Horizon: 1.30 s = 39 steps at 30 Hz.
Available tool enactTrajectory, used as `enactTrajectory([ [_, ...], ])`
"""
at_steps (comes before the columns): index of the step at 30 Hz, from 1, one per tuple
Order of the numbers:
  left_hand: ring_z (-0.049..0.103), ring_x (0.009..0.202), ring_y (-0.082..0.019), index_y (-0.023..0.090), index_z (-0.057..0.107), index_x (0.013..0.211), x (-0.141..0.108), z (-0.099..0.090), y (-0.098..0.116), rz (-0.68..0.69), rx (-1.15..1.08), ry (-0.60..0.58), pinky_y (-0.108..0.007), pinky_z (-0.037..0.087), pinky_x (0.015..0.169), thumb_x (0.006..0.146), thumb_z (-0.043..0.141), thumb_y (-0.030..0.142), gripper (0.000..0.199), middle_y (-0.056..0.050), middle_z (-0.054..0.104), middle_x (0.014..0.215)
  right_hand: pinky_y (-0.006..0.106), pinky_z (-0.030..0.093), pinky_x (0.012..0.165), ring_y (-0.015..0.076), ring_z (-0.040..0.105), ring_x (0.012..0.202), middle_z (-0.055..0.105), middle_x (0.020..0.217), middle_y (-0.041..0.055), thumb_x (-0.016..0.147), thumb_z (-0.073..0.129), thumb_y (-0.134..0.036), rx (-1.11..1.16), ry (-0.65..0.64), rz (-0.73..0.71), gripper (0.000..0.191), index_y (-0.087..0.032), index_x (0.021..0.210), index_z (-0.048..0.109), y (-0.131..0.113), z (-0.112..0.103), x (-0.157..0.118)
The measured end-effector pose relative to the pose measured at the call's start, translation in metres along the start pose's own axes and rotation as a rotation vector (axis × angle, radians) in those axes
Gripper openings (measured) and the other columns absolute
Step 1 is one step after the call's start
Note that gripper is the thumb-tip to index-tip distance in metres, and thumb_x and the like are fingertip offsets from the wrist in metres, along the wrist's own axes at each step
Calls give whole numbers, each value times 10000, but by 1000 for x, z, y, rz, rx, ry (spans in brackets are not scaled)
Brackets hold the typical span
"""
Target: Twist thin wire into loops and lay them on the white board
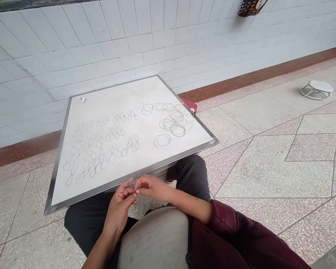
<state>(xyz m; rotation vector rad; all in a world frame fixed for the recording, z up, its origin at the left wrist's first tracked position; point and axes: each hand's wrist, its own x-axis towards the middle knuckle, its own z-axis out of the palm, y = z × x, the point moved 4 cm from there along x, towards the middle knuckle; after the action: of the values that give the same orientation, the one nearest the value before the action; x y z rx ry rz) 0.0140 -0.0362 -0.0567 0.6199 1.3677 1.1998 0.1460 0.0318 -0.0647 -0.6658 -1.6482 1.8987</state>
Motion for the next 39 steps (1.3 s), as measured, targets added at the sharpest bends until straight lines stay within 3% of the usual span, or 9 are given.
enactTrajectory([
  [6,516,634,-115,193,600,1245,0,-2,-1,62,6,-12,-268,424,711,733,765,296,548,12,657,734,246,372,654,109,477,692,563,765,-17,866,649,-445,-8,26,29,284,-166,918,670,-3,-4,-2],
  [10,523,635,-122,193,608,1236,-1,-3,-4,67,-34,22,-265,423,703,701,798,312,580,18,664,711,249,382,671,111,495,699,587,760,-15,844,680,-447,34,49,54,285,-169,904,686,2,-4,-2],
  [16,588,717,-139,205,580,1255,-5,-1,-1,106,-106,86,-300,432,837,712,797,279,589,32,674,720,276,424,719,131,548,743,645,813,13,816,714,-446,92,58,50,285,-174,898,714,3,-2,-2],
  [23,601,734,-142,218,527,1302,-7,-2,1,127,-68,-3,-282,435,800,729,783,255,628,26,686,740,261,449,676,110,544,687,646,822,6,817,719,-448,208,48,52,311,-176,956,658,2,-6,-3],
  [28,611,749,-150,231,520,1317,-9,0,3,98,-18,-66,-295,436,819,740,777,262,632,27,682,732,258,442,678,113,547,703,641,793,5,820,728,-404,162,-50,42,258,-166,918,707,1,-4,0],
  [39,616,738,-165,221,576,1294,-9,3,7,14,-69,-128,-321,442,837,690,813,241,650,40,655,665,270,470,701,124,561,764,586,858,4,856,669,-478,97,-55,-57,291,-191,901,656,5,1,-3],
])
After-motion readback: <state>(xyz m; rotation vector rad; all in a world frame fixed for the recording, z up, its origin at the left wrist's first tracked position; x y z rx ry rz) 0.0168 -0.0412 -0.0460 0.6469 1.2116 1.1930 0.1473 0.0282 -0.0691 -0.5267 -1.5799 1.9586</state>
